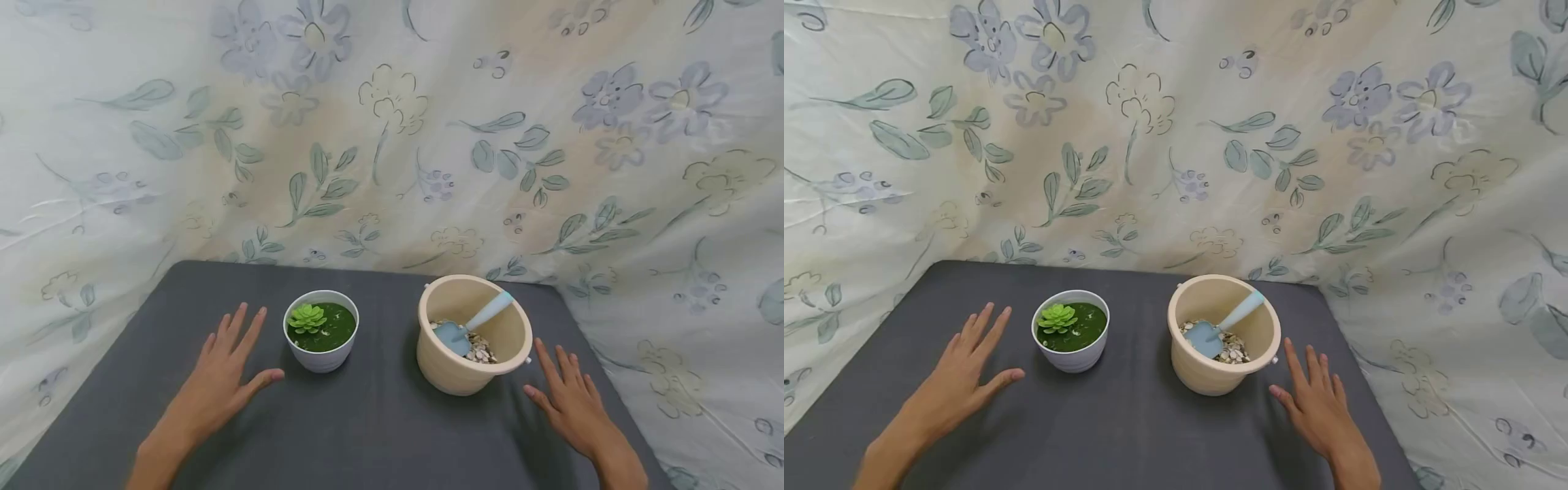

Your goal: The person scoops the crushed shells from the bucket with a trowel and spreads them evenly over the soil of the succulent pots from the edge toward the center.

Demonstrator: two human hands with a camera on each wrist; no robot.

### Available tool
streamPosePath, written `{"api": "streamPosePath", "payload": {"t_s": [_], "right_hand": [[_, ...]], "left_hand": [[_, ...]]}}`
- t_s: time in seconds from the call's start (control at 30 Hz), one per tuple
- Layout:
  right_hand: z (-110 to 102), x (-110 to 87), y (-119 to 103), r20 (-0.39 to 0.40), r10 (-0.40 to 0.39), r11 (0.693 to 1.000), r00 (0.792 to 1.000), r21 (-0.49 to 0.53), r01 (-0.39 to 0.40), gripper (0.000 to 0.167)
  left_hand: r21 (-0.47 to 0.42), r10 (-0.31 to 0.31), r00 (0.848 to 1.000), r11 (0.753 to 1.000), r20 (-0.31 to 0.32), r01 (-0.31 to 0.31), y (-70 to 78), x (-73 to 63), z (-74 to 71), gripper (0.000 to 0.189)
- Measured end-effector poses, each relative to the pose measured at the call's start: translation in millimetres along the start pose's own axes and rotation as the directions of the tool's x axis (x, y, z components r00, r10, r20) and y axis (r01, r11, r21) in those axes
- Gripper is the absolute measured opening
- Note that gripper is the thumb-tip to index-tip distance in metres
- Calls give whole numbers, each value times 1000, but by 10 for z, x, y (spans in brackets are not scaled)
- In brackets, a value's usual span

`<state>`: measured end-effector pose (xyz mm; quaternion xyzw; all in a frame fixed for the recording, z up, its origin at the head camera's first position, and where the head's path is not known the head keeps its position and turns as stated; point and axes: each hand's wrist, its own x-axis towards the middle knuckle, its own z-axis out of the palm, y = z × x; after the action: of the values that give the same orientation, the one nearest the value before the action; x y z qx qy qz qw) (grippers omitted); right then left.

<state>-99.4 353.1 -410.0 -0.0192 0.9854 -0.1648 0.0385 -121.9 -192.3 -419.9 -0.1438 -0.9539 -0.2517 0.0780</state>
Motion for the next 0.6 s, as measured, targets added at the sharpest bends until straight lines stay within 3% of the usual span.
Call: {"api": "streamPosePath", "payload": {"t_s": [0.17,0.4,0.6], "right_hand": [[-55,-50,-23,-29,1,1000,1000,-4,-1,83],[-134,-105,-53,-51,4,1000,999,11,-3,83],[-196,-131,-69,-71,5,1000,997,7,-4,81]], "left_hand": [[-16,147,984,989,-99,-149,365,231,96,98],[-27,279,957,959,-77,-282,841,558,257,100],[-81,350,934,931,-70,-356,1119,742,426,96]]}}
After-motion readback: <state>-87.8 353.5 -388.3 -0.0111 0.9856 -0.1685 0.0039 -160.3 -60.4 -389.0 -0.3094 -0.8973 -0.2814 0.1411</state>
